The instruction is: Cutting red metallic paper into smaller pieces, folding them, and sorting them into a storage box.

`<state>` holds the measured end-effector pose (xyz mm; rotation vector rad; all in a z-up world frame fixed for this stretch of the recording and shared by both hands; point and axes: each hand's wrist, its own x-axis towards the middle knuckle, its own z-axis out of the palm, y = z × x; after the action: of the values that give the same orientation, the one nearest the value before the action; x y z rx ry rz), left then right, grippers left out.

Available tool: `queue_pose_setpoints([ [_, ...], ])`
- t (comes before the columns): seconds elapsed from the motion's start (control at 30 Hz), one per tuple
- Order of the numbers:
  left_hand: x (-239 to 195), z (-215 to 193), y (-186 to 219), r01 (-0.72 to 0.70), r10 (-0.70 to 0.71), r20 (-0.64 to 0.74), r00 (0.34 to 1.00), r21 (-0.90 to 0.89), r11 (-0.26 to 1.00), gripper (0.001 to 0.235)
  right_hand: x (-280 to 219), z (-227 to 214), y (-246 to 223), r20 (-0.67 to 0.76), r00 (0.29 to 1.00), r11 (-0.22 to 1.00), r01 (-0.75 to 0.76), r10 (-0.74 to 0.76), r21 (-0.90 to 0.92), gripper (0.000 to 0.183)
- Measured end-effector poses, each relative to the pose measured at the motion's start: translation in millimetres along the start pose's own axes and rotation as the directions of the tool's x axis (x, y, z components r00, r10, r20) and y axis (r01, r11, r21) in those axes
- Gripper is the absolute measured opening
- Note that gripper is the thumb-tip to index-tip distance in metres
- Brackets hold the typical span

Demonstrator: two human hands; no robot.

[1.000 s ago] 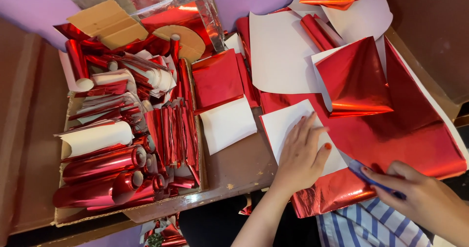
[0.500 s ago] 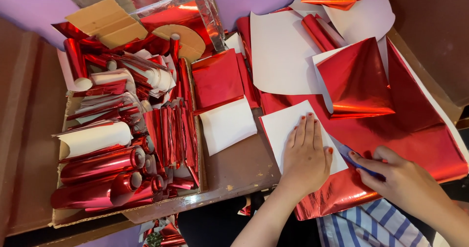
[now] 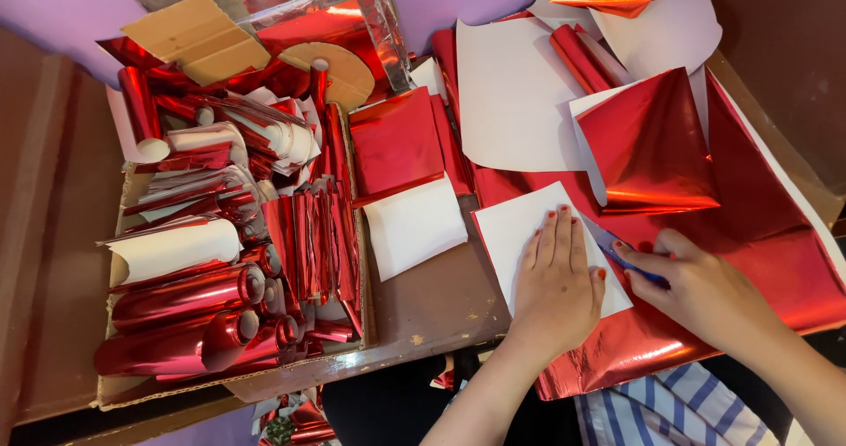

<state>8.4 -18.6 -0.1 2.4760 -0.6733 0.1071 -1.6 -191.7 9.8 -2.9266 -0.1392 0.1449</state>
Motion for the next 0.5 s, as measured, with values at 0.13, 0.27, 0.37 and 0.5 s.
queue_pose_setpoints([
  [0.13,0,0,0,-0.006,0.006,-0.003,1.000,0.011,1.000,0.058,7,-6,-7,0.041,0.998,0.999,-0.052,0.052,-0.008,0.036],
  [0.27,0,0,1,-0.022,0.022,-0.028,0.999,0.023,0.999,0.057,19,-1,-6,-0.017,1.000,1.000,0.018,-0.019,-0.018,0.036],
  [0.37,0,2,1,0.001,-0.002,0.020,1.000,0.050,0.999,0.058,31,3,-7,-0.006,0.999,0.998,0.034,-0.034,-0.046,0.040],
  [0.5,-2,-1,2,-0.009,0.010,-0.009,1.000,0.027,1.000,0.058,43,14,-8,-0.173,0.982,0.993,0.060,-0.078,-0.104,0.036],
])
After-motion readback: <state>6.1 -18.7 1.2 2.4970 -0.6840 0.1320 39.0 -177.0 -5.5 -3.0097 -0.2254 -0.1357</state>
